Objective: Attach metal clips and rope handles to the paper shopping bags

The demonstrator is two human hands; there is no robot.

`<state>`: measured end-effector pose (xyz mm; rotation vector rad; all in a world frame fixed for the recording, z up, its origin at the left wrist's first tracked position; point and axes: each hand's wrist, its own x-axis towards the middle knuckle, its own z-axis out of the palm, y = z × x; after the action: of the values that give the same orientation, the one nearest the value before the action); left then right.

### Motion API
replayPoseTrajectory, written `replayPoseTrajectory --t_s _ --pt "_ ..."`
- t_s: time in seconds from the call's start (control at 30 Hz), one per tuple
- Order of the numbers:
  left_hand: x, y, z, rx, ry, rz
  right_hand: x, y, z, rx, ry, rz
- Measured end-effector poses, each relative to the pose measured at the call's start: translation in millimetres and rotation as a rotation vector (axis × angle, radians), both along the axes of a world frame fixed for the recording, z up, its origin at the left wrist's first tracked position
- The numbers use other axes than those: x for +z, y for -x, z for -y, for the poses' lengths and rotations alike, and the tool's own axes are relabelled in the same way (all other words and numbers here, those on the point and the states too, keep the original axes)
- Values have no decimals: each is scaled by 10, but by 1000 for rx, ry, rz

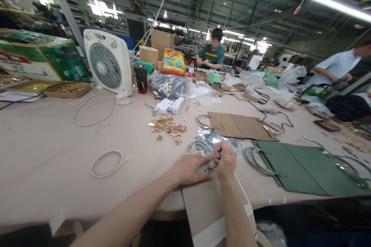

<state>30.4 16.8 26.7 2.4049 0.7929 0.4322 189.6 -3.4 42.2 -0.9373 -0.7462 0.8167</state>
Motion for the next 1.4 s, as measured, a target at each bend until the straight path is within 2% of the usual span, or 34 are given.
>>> replayPoseTrajectory --t_s 0.27,0.4,0.57,0.73,0.97,1.23,1.4 --pt "-36 0 13 8 -57 -30 -39 66 -103 79 101 177" --pt "-41 4 7 5 -64 -21 -33 68 -95 70 109 274" --pt "-50 9 4 -7 -47 -8 -73 56 -16 77 91 250" --pt "-84 7 -3 -17 -52 14 -137 78 98 33 -14 274" --pt "-45 -9 -6 -14 -96 -57 -45 24 185 -10 -195 35" --pt "-40 -10 4 1 -106 -71 -51 106 191 84 -180 52" --pt "-17 3 10 -9 -92 -92 62 111 239 24 -312 71"
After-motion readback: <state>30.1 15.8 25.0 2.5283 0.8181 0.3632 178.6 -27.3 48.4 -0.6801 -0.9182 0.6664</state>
